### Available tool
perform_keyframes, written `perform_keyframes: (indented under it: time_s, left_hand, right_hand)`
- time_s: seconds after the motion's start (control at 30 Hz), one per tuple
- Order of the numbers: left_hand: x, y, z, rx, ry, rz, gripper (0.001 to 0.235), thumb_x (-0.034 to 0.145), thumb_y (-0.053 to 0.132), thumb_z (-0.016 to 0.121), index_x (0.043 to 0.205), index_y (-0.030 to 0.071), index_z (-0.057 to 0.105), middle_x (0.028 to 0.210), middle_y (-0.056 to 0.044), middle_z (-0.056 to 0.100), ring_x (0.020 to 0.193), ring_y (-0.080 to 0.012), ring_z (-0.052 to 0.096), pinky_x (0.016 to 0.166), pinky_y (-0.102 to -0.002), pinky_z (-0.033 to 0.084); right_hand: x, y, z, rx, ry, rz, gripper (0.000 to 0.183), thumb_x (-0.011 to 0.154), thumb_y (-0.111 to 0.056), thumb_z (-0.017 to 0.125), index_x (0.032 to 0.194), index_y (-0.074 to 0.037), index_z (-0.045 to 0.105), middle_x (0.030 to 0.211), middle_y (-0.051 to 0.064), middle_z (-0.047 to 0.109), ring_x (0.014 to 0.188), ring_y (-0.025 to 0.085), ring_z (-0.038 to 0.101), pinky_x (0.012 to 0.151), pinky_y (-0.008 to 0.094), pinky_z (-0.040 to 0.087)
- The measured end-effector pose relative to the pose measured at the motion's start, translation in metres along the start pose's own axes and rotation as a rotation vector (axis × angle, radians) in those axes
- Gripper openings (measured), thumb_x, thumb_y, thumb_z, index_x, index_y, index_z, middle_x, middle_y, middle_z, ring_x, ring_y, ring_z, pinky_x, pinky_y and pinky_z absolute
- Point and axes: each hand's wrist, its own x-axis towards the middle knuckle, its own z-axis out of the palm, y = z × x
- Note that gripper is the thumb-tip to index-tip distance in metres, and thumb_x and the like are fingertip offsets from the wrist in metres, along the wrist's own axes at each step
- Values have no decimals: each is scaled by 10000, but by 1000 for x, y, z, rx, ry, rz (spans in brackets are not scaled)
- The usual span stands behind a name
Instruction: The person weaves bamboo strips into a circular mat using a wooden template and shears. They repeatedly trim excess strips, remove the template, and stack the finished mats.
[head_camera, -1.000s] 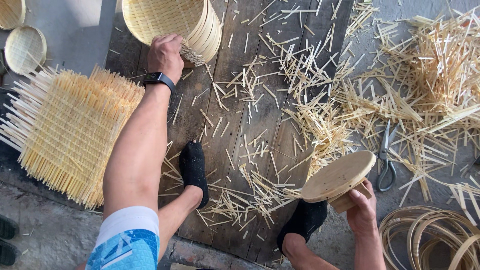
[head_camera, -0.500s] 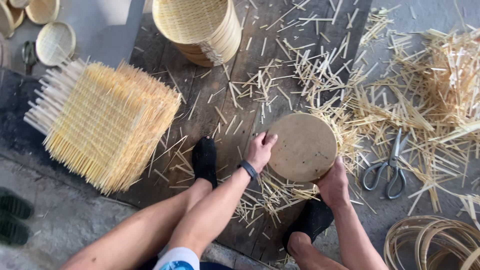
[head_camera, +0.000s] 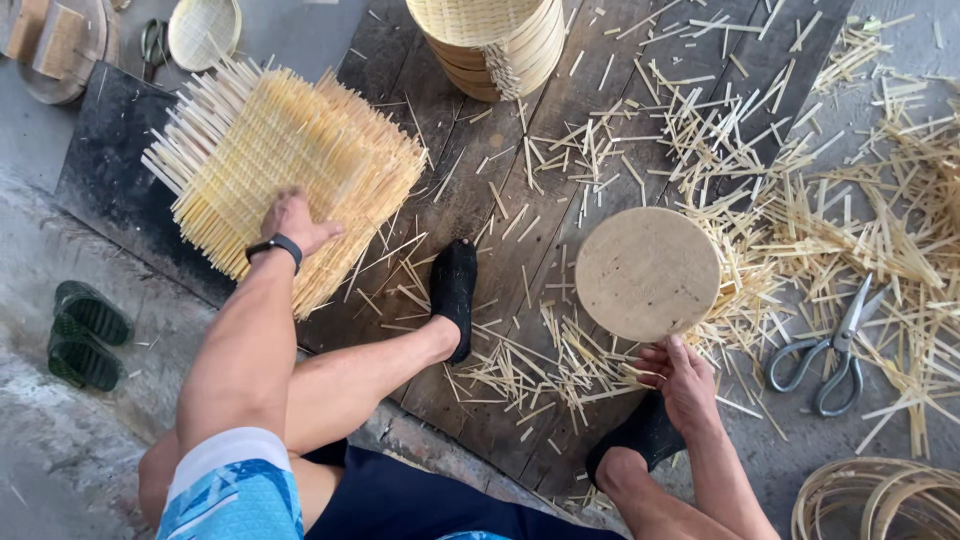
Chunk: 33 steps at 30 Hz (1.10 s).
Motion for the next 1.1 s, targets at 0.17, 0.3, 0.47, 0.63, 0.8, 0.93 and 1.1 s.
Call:
perform_keyframes:
  time_s: [0.17, 0.3, 0.47, 0.63, 0.8, 0.93, 1.1]
  left_hand:
    - [-5, 0, -2, 83, 197, 257, 324, 922, 332, 643, 1065, 50, 714, 1071, -220, 730, 979, -395, 692, 877, -516, 555]
    - [-15, 33, 7, 81, 302, 295, 279, 952, 232, 605, 1144, 52, 699, 948, -209, 733, 749, -354, 716, 697, -511, 576]
    - [-39, 56, 38, 85, 413, 372, 677, 732, 336, 741, 1316, 11, 638, 1338, -283, 587, 1214, -419, 578, 989, -564, 472]
    - [-38, 45, 42, -68, 131, 139, 832, 766, 380, 846, 1440, 7, 531, 1555, -276, 332, 1449, -437, 297, 1183, -489, 290]
    - [-24, 51, 5, -182, -103, 24, 762, 733, 357, 852, 1400, 95, 594, 1491, -164, 544, 1382, -319, 525, 1188, -401, 391]
    - [-20, 50, -14, -92, -115, 161, 656, 779, 233, 764, 1389, 53, 601, 1336, -237, 628, 1223, -376, 617, 1051, -432, 484]
    - [-30, 44, -81, -120, 472, 250, 202, 948, 108, 647, 1099, 66, 774, 909, -253, 719, 851, -417, 697, 778, -492, 578]
  right_hand:
    - [-3, 1, 3, -7, 28, -1, 368, 1062, -381, 520, 1116, -26, 601, 939, 114, 697, 812, 230, 699, 681, 370, 568]
    - [-2, 0, 4, -20, 28, 11, 399, 1056, -401, 530, 1120, -18, 623, 932, 119, 705, 800, 226, 693, 683, 366, 569]
    - [0, 8, 1, -36, 33, 9, 440, 1048, -430, 542, 1135, -6, 615, 934, 123, 705, 805, 218, 696, 686, 362, 573]
    - [1, 26, -17, 28, 32, 5, 403, 1037, -368, 568, 1153, 15, 622, 930, 137, 701, 798, 229, 696, 698, 362, 574]
    - [9, 31, -25, 111, 25, -7, 355, 1055, -317, 536, 1141, 19, 606, 920, 135, 691, 782, 236, 691, 704, 370, 588]
    - [9, 37, -29, 157, -10, -26, 314, 1078, -278, 515, 1137, 19, 600, 919, 124, 680, 788, 231, 682, 709, 364, 582]
    - [5, 37, -37, 179, -17, 2, 305, 1083, -273, 509, 1122, 15, 602, 910, 110, 668, 782, 226, 677, 705, 363, 583]
